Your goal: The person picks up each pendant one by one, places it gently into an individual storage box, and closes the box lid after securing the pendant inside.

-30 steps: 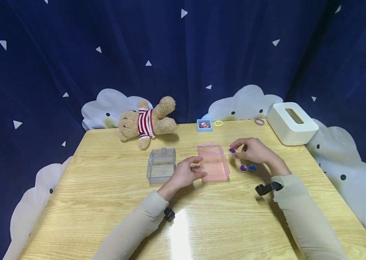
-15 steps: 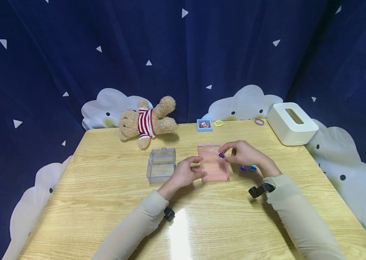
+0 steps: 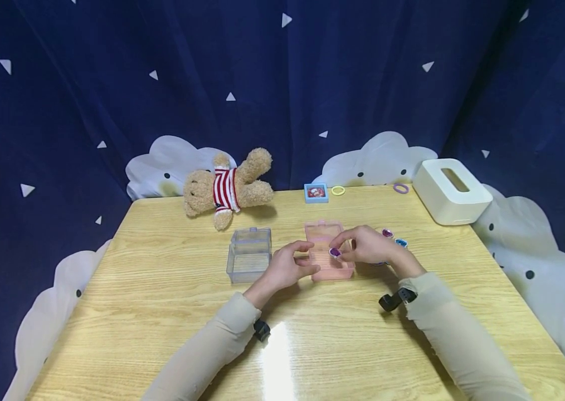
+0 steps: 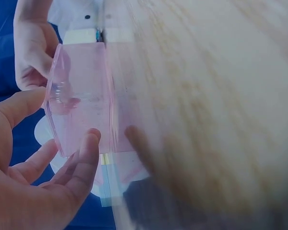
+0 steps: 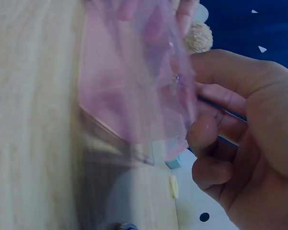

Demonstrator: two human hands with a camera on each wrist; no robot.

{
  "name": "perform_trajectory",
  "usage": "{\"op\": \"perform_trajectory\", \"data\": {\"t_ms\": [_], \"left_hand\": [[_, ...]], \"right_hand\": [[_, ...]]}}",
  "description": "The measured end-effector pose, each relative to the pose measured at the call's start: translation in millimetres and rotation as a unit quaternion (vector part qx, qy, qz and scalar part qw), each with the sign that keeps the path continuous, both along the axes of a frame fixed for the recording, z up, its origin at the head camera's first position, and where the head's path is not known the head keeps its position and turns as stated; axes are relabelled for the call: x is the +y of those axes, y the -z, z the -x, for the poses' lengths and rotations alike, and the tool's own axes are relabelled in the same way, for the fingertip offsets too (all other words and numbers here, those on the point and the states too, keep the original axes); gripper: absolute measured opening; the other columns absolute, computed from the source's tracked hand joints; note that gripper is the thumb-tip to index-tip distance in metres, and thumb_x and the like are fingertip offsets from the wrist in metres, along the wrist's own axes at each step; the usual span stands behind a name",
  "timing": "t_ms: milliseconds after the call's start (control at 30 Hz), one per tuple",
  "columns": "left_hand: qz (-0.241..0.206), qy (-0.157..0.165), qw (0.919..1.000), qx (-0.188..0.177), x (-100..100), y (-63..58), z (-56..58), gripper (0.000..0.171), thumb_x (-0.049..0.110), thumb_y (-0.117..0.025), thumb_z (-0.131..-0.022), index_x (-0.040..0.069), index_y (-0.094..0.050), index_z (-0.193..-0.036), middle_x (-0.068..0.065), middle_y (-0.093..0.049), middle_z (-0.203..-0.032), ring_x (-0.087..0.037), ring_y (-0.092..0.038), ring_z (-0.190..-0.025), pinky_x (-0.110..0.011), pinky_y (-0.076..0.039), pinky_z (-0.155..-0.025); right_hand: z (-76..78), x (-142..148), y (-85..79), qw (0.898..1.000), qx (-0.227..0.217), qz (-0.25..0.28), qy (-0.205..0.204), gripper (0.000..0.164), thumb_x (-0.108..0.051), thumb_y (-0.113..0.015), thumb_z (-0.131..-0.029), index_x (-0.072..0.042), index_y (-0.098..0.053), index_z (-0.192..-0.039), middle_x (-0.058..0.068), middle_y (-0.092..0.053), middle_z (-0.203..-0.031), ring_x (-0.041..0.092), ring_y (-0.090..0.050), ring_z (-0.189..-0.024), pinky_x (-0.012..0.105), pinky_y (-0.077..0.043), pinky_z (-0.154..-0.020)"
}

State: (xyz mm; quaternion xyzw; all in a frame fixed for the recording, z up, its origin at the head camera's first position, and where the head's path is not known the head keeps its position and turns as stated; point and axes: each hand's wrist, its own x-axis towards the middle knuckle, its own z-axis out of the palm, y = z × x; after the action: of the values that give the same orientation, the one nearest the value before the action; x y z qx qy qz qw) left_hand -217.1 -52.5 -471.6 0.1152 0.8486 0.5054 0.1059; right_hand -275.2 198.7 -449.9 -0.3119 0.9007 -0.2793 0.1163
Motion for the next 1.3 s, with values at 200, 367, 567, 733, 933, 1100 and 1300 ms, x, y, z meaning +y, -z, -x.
{"op": "perform_trajectory", "data": {"t_ms": [200,367,567,733,933,1100,1300], "left_hand": [[0.003,0.003,1.0000,0.002,0,-0.2,-0.7,0.061,0.024,-0.083,-0.083,0.014,-0.058,-0.138,-0.012,-0.060,-0.139,-0.024,-0.072,-0.103,-0.025,-0.061,-0.076],[0.004,0.003,1.0000,0.006,-1,1.5,-1.3,0.060,0.024,-0.083,-0.083,0.016,-0.059,-0.137,-0.012,-0.060,-0.138,-0.024,-0.072,-0.103,-0.025,-0.060,-0.075],[0.000,0.002,1.0000,0.007,-1,4.3,-0.9,0.060,0.024,-0.083,-0.083,0.016,-0.059,-0.137,-0.014,-0.060,-0.137,-0.025,-0.072,-0.104,-0.026,-0.061,-0.076],[0.001,0.000,1.0000,0.008,-1,4.8,-1.0,0.060,0.025,-0.083,-0.083,0.017,-0.059,-0.137,-0.013,-0.060,-0.138,-0.023,-0.073,-0.103,-0.026,-0.061,-0.075],[0.000,0.002,1.0000,0.005,-1,2.7,-1.5,0.060,0.025,-0.082,-0.083,0.016,-0.058,-0.138,-0.012,-0.060,-0.138,-0.023,-0.072,-0.103,-0.026,-0.061,-0.075],[-0.001,0.004,1.0000,0.003,0,1.2,-1.3,0.061,0.025,-0.082,-0.084,0.015,-0.058,-0.138,-0.012,-0.059,-0.139,-0.024,-0.072,-0.104,-0.026,-0.061,-0.076],[0.002,0.004,1.0000,0.004,0,1.4,-1.1,0.060,0.024,-0.082,-0.084,0.014,-0.058,-0.138,-0.011,-0.059,-0.140,-0.025,-0.072,-0.104,-0.026,-0.061,-0.076]], "right_hand": [[-4.3,-7,7.6,1.000,0.021,-0.021,0.001,0.026,-0.022,-0.082,-0.078,-0.023,-0.077,-0.103,-0.006,-0.068,-0.076,0.007,-0.049,-0.057,0.026,-0.045,-0.060],[-8.1,-12,11.0,0.997,0.066,-0.046,-0.001,0.027,-0.023,-0.084,-0.076,-0.020,-0.078,-0.102,-0.007,-0.077,-0.098,0.012,-0.066,-0.083,0.034,-0.053,-0.081],[-10.5,-15,10.4,0.994,0.082,-0.074,0.003,0.029,-0.021,-0.085,-0.074,-0.019,-0.078,-0.102,-0.005,-0.077,-0.099,0.017,-0.069,-0.090,0.040,-0.055,-0.085],[-11.2,-17,6.8,0.993,0.071,-0.095,0.002,0.029,-0.023,-0.085,-0.074,-0.019,-0.078,-0.102,-0.006,-0.077,-0.097,0.015,-0.067,-0.086,0.037,-0.054,-0.082],[-11.0,-18,2.3,0.992,0.060,-0.111,0.000,0.030,-0.020,-0.085,-0.074,-0.017,-0.078,-0.102,-0.006,-0.076,-0.096,0.014,-0.067,-0.085,0.038,-0.055,-0.082],[-10.2,-16,2.4,0.992,0.061,-0.110,-0.001,0.029,-0.021,-0.085,-0.075,-0.018,-0.078,-0.103,-0.005,-0.076,-0.094,0.014,-0.067,-0.085,0.037,-0.055,-0.081],[-8.9,-11,3.4,0.997,0.051,-0.062,0.003,0.024,-0.015,-0.082,-0.077,-0.015,-0.077,-0.101,-0.003,-0.076,-0.093,0.010,-0.062,-0.074,0.031,-0.052,-0.071]]}}
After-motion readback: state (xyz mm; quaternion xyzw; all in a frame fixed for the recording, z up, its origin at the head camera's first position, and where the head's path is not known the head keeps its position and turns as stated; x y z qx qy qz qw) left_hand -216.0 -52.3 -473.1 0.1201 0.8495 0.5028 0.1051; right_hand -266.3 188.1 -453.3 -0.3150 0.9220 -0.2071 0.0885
